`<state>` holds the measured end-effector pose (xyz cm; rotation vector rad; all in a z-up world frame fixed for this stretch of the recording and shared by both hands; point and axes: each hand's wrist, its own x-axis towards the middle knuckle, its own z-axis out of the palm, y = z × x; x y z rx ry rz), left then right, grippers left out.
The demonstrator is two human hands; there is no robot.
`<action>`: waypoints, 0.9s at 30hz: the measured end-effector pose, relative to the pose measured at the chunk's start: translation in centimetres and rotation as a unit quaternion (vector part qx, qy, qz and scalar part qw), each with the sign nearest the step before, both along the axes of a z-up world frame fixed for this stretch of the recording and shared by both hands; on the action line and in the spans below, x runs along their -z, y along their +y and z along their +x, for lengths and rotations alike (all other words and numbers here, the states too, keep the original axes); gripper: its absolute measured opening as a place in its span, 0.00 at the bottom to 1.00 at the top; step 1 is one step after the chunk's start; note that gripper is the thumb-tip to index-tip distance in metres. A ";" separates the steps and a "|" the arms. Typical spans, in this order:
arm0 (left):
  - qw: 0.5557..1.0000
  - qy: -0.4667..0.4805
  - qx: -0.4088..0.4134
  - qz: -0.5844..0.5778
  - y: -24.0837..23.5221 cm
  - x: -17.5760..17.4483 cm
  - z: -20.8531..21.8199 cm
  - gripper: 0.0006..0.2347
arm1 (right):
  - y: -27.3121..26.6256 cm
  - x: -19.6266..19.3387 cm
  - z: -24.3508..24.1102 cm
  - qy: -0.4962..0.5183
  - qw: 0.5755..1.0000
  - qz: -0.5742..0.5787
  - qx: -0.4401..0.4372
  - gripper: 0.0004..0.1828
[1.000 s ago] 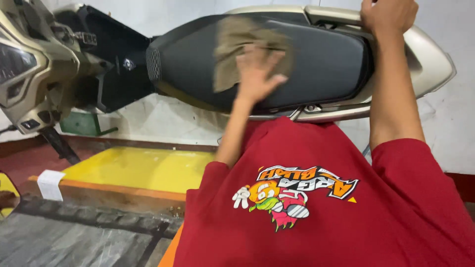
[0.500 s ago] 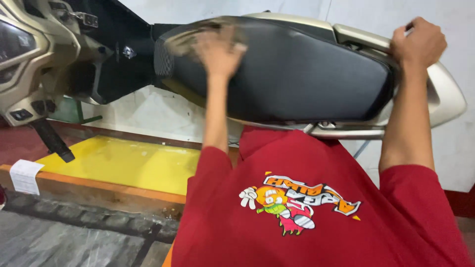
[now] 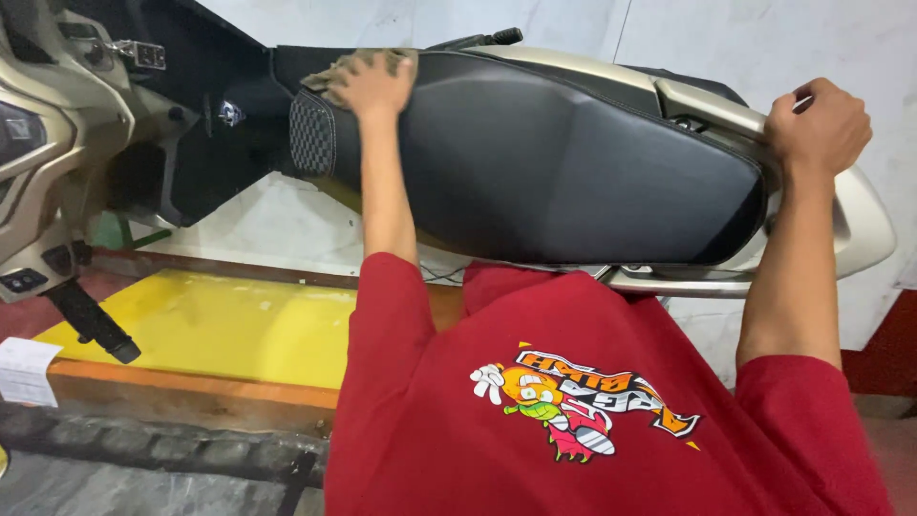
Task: The person wipes the black seat of a motorcycle with a brown cloth. They hold the rear grab bar with their right hand while scrubbing the seat surface with their left hand.
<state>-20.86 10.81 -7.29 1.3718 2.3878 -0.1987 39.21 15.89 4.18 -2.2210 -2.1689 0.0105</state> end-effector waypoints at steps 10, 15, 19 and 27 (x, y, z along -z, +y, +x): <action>0.920 -0.141 0.234 0.281 1.1 1.6 10.8 0.30 | 0.3 -0.2 -0.5 -0.007 1.000 -0.002 -0.004 0.13; 0.999 0.020 0.015 0.046 0.3 3.9 -4.4 0.31 | 0.5 -0.3 -0.6 0.016 1.000 0.004 0.008 0.12; 0.997 -0.056 0.048 0.002 -2.2 -2.8 2.0 0.29 | 0.3 0.3 -0.3 0.009 1.000 -0.014 0.027 0.13; 0.963 -0.089 0.241 0.078 -5.5 -4.8 6.9 0.28 | 0.1 0.9 0.4 0.020 0.998 0.028 -0.050 0.14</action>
